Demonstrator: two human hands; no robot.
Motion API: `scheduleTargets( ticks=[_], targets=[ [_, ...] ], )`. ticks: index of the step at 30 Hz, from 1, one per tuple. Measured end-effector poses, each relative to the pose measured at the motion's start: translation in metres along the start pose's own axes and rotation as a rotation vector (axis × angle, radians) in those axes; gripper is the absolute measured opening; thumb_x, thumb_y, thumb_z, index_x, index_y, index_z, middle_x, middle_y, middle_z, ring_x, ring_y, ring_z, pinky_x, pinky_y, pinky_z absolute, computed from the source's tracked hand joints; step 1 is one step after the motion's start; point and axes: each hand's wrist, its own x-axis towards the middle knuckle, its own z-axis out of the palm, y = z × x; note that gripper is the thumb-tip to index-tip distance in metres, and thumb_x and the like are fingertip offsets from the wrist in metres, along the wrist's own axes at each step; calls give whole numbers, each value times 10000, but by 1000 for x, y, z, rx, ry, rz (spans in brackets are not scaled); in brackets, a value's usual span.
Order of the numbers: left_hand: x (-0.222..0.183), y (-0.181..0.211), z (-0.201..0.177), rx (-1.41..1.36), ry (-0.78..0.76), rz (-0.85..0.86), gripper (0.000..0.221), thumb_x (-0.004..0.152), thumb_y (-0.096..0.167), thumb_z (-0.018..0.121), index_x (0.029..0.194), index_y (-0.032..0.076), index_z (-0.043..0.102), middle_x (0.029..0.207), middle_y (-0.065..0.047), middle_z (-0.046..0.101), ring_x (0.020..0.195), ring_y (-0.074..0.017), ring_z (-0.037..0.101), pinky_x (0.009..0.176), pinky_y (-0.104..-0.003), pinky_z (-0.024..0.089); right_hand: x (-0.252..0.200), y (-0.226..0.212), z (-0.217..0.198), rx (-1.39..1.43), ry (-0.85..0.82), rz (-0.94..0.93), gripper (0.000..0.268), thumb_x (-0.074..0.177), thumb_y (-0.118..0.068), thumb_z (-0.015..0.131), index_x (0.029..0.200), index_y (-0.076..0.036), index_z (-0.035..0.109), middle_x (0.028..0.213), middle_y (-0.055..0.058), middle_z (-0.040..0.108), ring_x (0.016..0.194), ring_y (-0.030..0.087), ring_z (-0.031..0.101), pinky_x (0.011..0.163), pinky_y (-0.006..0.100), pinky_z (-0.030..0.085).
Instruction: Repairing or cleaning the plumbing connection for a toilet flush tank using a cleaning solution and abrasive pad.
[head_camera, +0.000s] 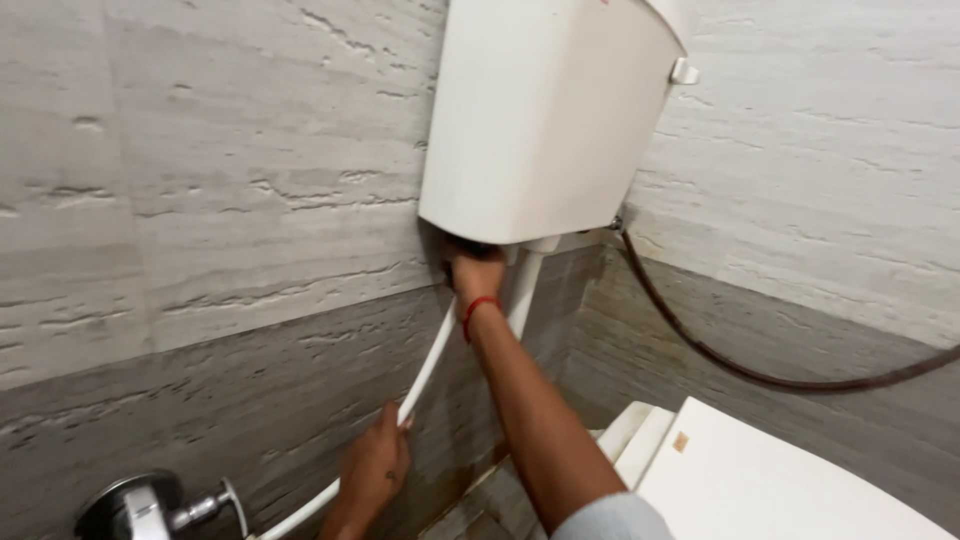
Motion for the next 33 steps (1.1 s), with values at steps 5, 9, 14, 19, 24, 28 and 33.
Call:
scheduleTargets(
  ticks=[5,9,14,19,24,28,33],
  targets=[
    [0,8,0,11,-67,-71,166,939,161,565,1081,93,514,904,-244,714,853,-481,680,706,-593,506,-16,-25,4,-13,142,42,138,834,-88,692,956,-26,707,755,73,701,525,145,552,466,310,414],
    [1,10,-10,-59,-36,-27,162,934,140,561,1082,89,522,898,-259,708,859,-490,671,704,-591,501,-7,-17,-13,103,-41,14,140,818,-40,735,950,0,710,749,82,694,526,185,568,472,326,433],
    [4,12,-9,-57,-167,-114,156,967,144,519,1102,70,497,860,-270,696,821,-478,681,698,-571,505,-1,-35,-42,342,-573,327,165,895,-121,671,1041,-58,713,850,55,702,673,173,636,576,343,499],
    [2,21,-14,-27,-138,-117,161,980,181,540,1095,76,501,859,-269,704,844,-486,671,705,-584,489,15,-23,-40,270,-562,394,128,917,-194,698,955,-73,678,761,49,629,620,182,588,557,358,483],
    [-2,12,-6,-18,-114,-81,168,952,162,556,1093,89,501,881,-261,713,861,-480,679,715,-587,500,26,15,-10,-142,-74,175,250,878,-225,758,931,3,669,721,139,613,597,312,562,534,478,441],
    [2,3,-1,-38,-81,-25,192,913,132,576,1086,97,502,891,-252,719,868,-481,676,711,-591,503,-13,-18,14,-530,396,-179,451,777,-379,820,1061,-39,733,995,218,739,944,389,707,782,491,552],
    [0,10,-9,-31,-107,-66,188,921,129,578,1092,106,506,896,-251,722,885,-478,677,726,-590,502,-17,-9,14,-541,449,-65,480,765,-278,766,1179,-46,700,1036,233,741,980,453,679,806,511,534]
  ],
)
